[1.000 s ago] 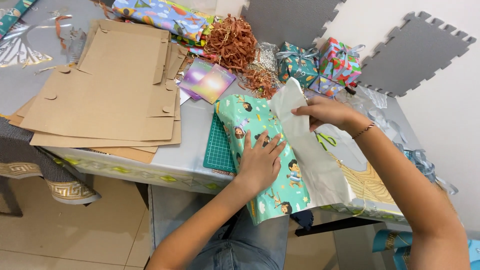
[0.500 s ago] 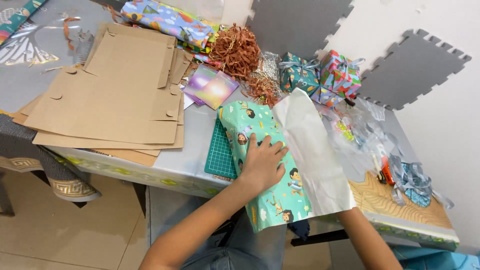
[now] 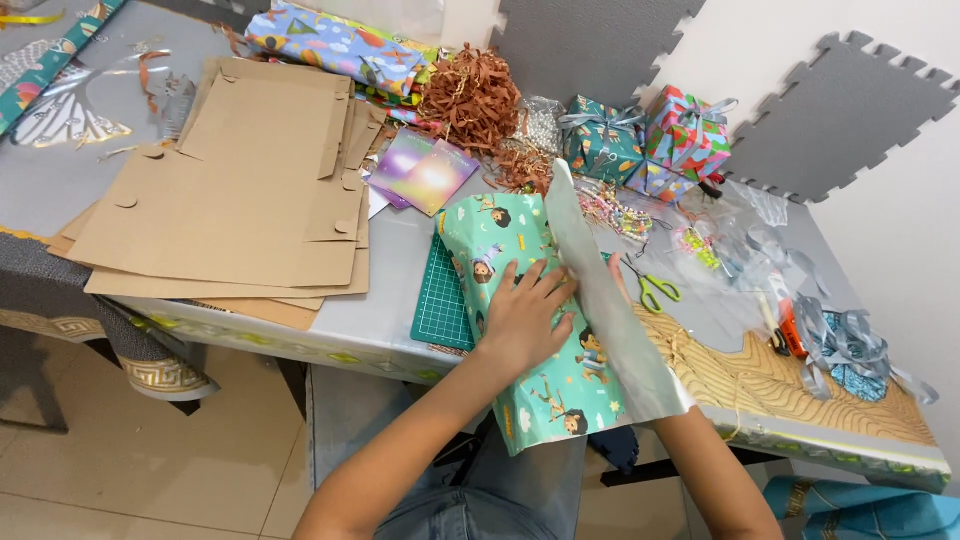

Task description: Wrapping a gift with patterned paper using tape and scissors on a craft table.

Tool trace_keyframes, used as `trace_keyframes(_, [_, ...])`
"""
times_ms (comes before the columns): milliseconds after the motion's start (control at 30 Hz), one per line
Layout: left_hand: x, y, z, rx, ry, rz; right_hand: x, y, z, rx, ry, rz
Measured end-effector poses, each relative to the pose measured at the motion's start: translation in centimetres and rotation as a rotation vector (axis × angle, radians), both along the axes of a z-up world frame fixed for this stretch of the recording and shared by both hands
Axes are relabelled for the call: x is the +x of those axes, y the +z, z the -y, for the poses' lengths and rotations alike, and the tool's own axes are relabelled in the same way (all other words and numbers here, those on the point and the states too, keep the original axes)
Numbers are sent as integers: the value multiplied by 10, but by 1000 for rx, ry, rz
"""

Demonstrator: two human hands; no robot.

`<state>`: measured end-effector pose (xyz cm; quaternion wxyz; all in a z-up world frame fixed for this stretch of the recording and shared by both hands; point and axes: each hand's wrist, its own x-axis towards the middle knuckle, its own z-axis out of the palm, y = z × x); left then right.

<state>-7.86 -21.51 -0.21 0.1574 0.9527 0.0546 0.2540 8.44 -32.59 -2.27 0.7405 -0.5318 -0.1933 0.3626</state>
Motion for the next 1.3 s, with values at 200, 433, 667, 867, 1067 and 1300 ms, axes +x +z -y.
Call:
trace_keyframes(200, [1, 12, -7, -53, -42, -282, -1, 11, -8, -51, 162, 346])
trace_keyframes(433, [-36, 65, -18, -600, -146, 22, -95, 91, -16, -334, 207, 723])
trace_keyframes(667, [-22, 43, -20, -1054, -87, 574, -97, 82, -24, -687, 225, 1289])
trace_keyframes(867, [-30, 50, -15, -1149, -52, 738, -108, 81, -31, -988, 219, 1505])
trace_keyframes(1067, [-30, 53, -16, -1201, -50, 797, -117, 80, -38, -941, 224, 1484])
trace_keyframes(1300, [-13, 46, -54, -1150, 47, 620, -134, 85, -43, -950, 196, 1409])
